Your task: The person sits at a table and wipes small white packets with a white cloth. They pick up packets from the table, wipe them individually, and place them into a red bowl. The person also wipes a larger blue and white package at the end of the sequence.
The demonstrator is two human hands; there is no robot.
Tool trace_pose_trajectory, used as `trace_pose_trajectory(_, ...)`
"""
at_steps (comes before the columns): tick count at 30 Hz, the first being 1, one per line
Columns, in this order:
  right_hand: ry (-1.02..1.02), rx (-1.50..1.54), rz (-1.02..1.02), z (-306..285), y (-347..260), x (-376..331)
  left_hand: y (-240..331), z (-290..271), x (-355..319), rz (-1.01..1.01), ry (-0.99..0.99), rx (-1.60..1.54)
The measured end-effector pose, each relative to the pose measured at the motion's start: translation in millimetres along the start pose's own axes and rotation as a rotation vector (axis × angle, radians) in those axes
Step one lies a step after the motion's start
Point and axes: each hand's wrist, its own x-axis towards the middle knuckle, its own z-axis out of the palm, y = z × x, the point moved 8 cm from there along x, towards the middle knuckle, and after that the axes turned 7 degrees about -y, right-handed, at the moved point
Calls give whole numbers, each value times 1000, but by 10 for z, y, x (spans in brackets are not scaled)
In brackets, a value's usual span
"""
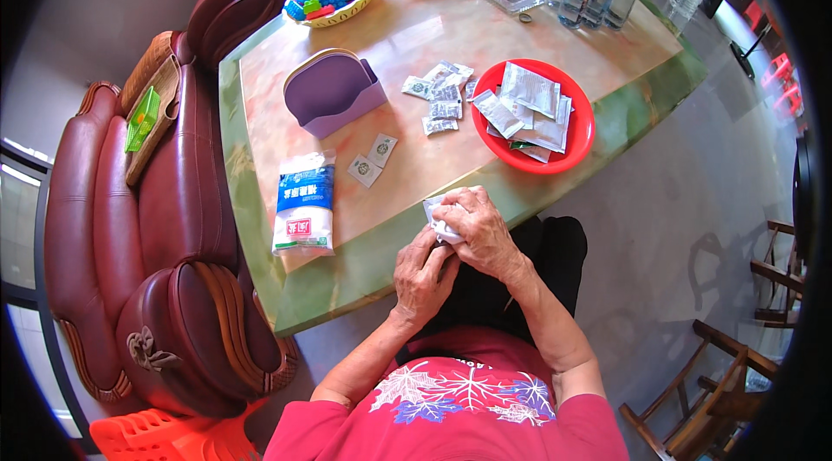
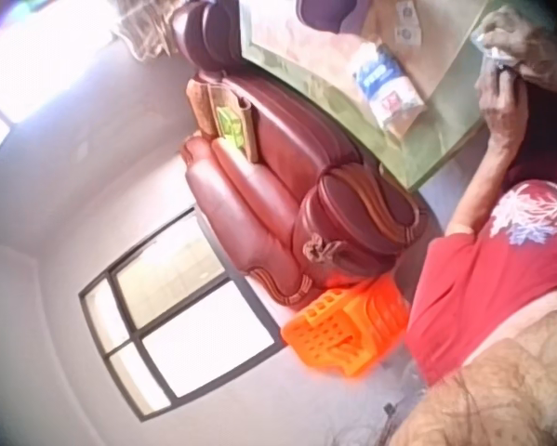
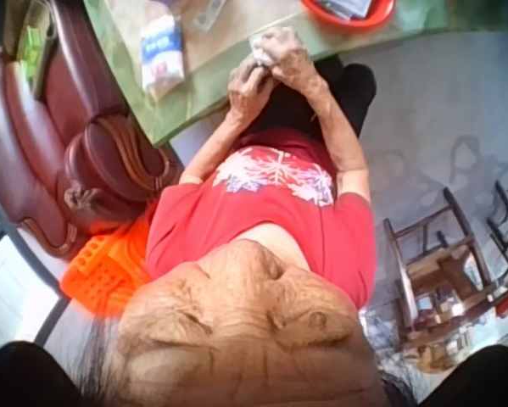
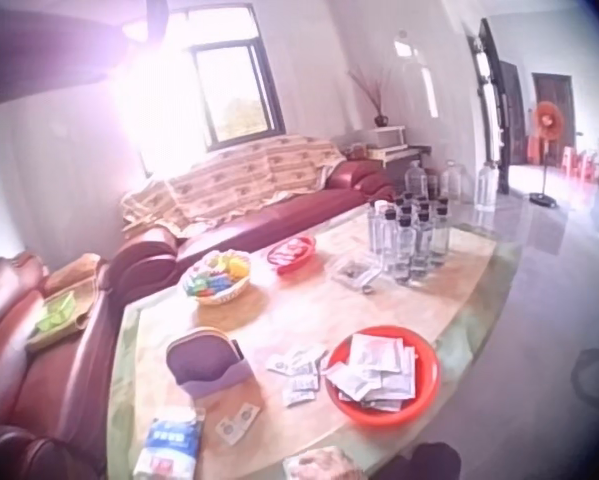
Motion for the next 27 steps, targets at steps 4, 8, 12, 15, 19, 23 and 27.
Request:
trace_pose_trajectory(4, 34, -95, 74, -11, 181, 157, 21, 0, 9, 14, 17, -3)
trace_pose_trajectory(8, 177, -124, 148, -115, 314, 294, 19, 5, -7, 39, 38, 13)
trace_pose_trajectory(12, 5, 258, 74, -81, 179, 217, 62, 4, -54, 110, 23, 50)
trace_pose_trajectory(15, -142, 261, 28, 82, 41, 138, 78, 5, -103, 147, 70, 81)
trace_pose_trajectory(19, -202, 51, 17, 196, 1, 208, 74, -2, -107, 143, 69, 67)
trace_pose_trajectory(23, -117, -102, 28, 254, 57, 335, 73, 2, -91, 104, 67, 32)
trace_pose_trajectory(27, 91, -140, 97, 132, 151, 407, 78, -18, -48, 68, 65, 11)
